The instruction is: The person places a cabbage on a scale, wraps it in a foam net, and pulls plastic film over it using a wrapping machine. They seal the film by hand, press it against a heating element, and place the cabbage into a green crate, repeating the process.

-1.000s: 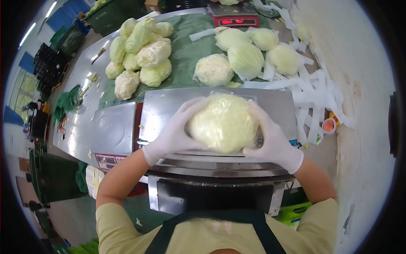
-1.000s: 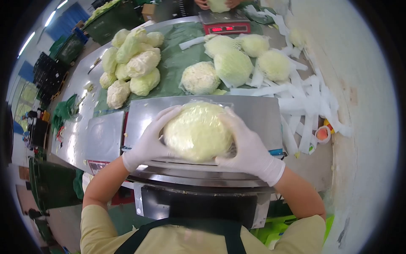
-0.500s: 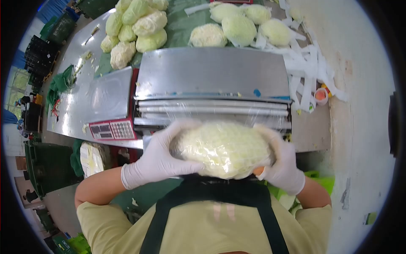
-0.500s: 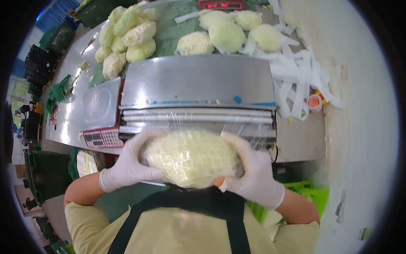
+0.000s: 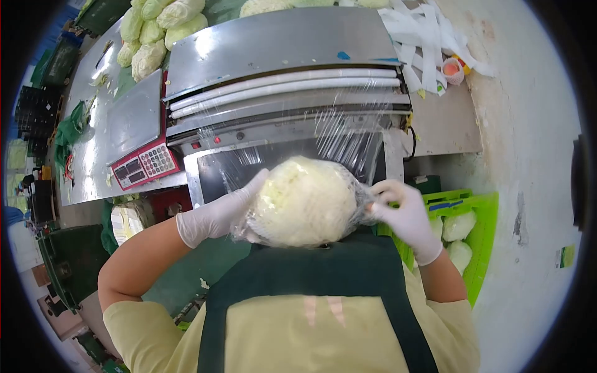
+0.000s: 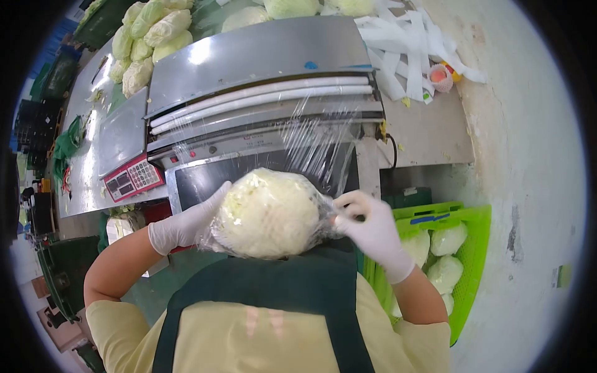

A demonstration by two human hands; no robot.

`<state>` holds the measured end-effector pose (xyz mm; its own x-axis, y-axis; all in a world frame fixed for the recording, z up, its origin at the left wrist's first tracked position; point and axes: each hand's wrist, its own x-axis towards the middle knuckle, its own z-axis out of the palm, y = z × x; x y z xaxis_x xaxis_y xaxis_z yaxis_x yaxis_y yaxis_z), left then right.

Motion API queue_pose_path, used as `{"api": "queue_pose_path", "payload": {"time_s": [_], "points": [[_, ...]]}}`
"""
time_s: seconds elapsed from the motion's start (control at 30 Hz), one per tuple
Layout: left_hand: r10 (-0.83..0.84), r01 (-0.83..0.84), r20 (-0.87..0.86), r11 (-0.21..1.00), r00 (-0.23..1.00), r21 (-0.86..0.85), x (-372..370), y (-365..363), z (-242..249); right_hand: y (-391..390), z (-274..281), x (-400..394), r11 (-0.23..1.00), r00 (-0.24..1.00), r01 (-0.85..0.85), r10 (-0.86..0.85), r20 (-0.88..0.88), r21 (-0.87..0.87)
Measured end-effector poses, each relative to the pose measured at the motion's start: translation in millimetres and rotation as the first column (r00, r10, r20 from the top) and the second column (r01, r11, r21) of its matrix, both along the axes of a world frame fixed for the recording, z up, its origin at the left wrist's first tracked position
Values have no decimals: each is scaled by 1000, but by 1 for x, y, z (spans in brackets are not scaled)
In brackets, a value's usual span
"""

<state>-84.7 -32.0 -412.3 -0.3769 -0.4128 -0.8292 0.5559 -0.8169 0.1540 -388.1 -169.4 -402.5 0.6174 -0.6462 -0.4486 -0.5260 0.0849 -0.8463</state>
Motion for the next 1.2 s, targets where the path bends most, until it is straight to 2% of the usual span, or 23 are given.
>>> {"api": "queue_pose_path", "payload": {"time_s": [0.03, 0.07, 0.1, 0.13, 0.2, 0.23, 0.33, 0.37, 0.4, 0.47, 0.5, 0.6, 0.67, 0.7, 0.77, 0.87, 0.9, 1.0, 1.13, 1.2], "points": [[-64, 60, -42, 994, 997, -95, 7, 6, -5, 2, -1, -4, 930, 947, 203, -266, 180, 308], [-131, 114, -83, 976, 988, -185, 18, 15, -12, 7, -14, -7, 926, 880, 275, -351, 320, 259], [-202, 164, -115, 947, 973, -276, 22, 20, -13, 14, -28, -8, 880, 796, 364, -464, 388, 304], [-171, 169, 12, 958, 985, -230, 17, 25, -9, 19, -39, -6, 828, 693, 441, -559, 455, 346], [-108, 152, 272, 977, 956, -147, -4, 42, 11, 36, -55, -7, 752, 573, 465, -657, 489, 467], [-22, 65, 248, 984, 968, -166, 3, 71, -10, 42, -59, -8, 711, 510, 465, -702, 496, 528], [49, 43, 517, 985, 855, -166, -8, 99, 1, 51, -63, -7, 602, 414, 457, -795, 443, 655], [133, -20, 552, 978, 823, -206, -9, 113, -7, 52, -67, -8, 569, 407, 501, -820, 403, 652], [154, -20, 552, 970, 819, -241, -11, 122, -8, 50, -62, -7, 528, 398, 471, -842, 364, 707], [206, -29, 558, 950, 804, -309, -20, 134, -7, 50, -66, -10, 530, 449, 461, -831, 328, 712], [286, -109, 551, 937, 784, -331, -27, 131, -3, 51, -62, -6, 555, 502, 505, -812, 298, 661], [375, -156, 602, 910, 705, -385, -39, 135, -17, 52, -52, 5, 648, 609, 631, -755, 245, 428], [577, -266, 604, 806, 549, -528, -49, 134, -26, 54, -54, 10, 697, 653, 689, -716, 248, 199], [655, -344, 588, 753, 474, -562, -50, 133, -28, 54, -58, 6, 707, 649, 684, -703, 292, 181], [782, -462, 533, 622, 324, -632, -52, 130, -40, 52, -77, -5, 690, 641, 706, -718, 272, 160], [795, -699, 505, 570, 337, -432, -53, 135, -60, 58, -107, -13, 690, 674, 721, -720, 166, 64], [795, -702, 478, 579, 373, -415, -52, 138, -70, 60, -117, -15, 695, 688, 719, -716, 116, 22], [747, -668, 355, 663, 562, -338, -49, 128, -105, 61, -155, -10, 658, 714, 700, -649, 261, -278], [716, -665, 331, 696, 614, -271, -65, 93, -135, 77, -154, 9, 651, 704, 709, -642, 303, -269], [749, -668, 276, 662, 602, -340, -75, 92, -144, 78, -159, 17, 603, 643, 764, -681, 350, -228]]}}
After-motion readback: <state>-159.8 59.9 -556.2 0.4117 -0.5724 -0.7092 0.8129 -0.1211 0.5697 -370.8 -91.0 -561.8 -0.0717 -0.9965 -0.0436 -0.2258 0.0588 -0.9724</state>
